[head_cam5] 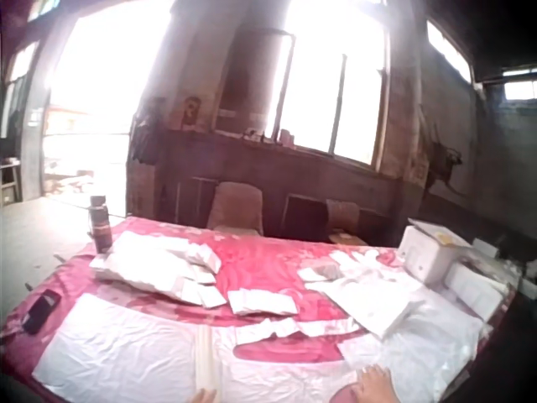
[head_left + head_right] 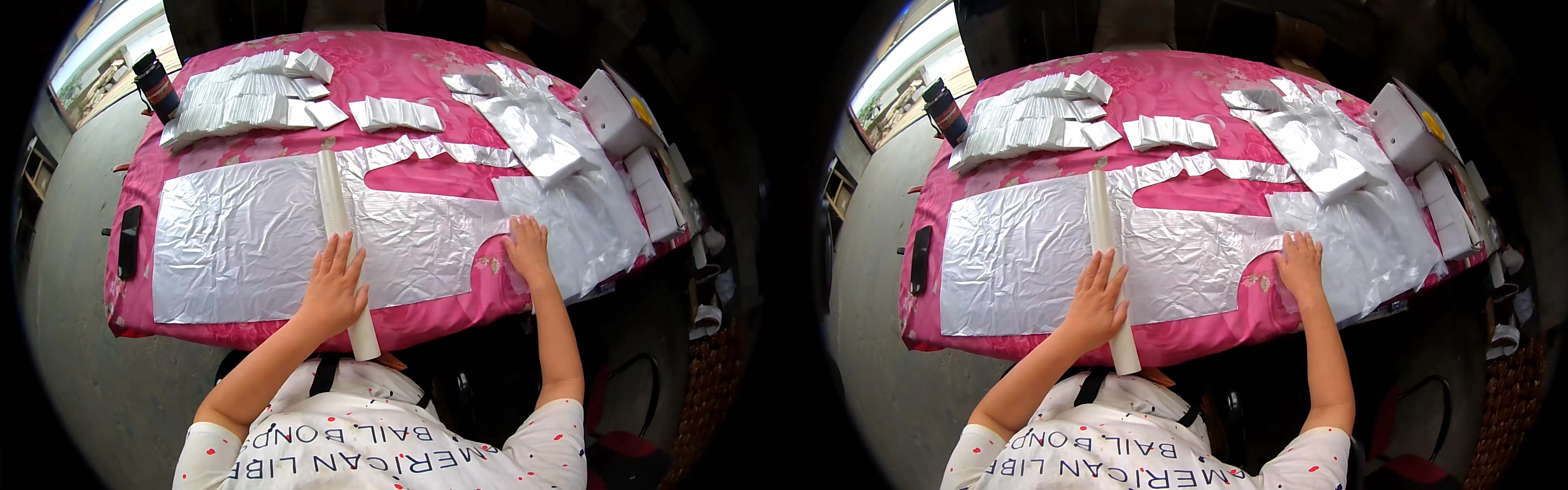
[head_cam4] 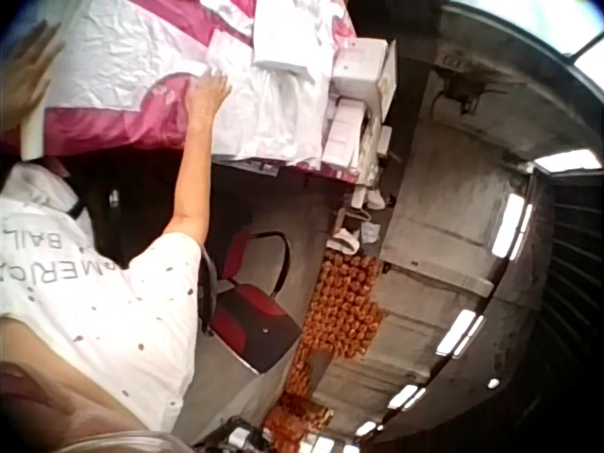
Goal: The person repeatedly unrolls a plastic film, wraps small white rectangular items, and stacks them on a pink tablecloth. The person uses both hands to smooth and fold the film around each item.
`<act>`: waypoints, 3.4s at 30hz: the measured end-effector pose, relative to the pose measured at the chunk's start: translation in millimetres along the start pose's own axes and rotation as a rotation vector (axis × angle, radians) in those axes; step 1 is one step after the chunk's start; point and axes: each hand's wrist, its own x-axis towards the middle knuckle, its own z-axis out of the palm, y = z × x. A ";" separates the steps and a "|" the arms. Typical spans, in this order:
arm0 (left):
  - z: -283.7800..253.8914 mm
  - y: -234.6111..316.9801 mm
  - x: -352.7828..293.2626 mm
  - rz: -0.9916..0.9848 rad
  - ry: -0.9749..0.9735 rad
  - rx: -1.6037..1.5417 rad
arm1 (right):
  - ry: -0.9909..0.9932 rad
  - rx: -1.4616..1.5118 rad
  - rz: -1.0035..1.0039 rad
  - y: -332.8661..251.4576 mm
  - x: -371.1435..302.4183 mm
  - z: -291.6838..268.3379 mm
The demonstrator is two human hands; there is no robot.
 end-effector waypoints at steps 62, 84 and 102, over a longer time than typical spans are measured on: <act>-25.2 -30.3 -27.2 -0.313 0.062 -1.754 | -0.124 1.167 -0.257 -240.2 -59.8 -57.3; -17.1 -99.3 -207.6 -0.685 0.597 -2.264 | -0.007 1.216 -0.033 -219.6 -71.6 -46.9; 21.6 -99.5 -241.9 -1.193 0.841 -2.051 | 0.434 1.371 0.681 -97.3 -178.3 29.2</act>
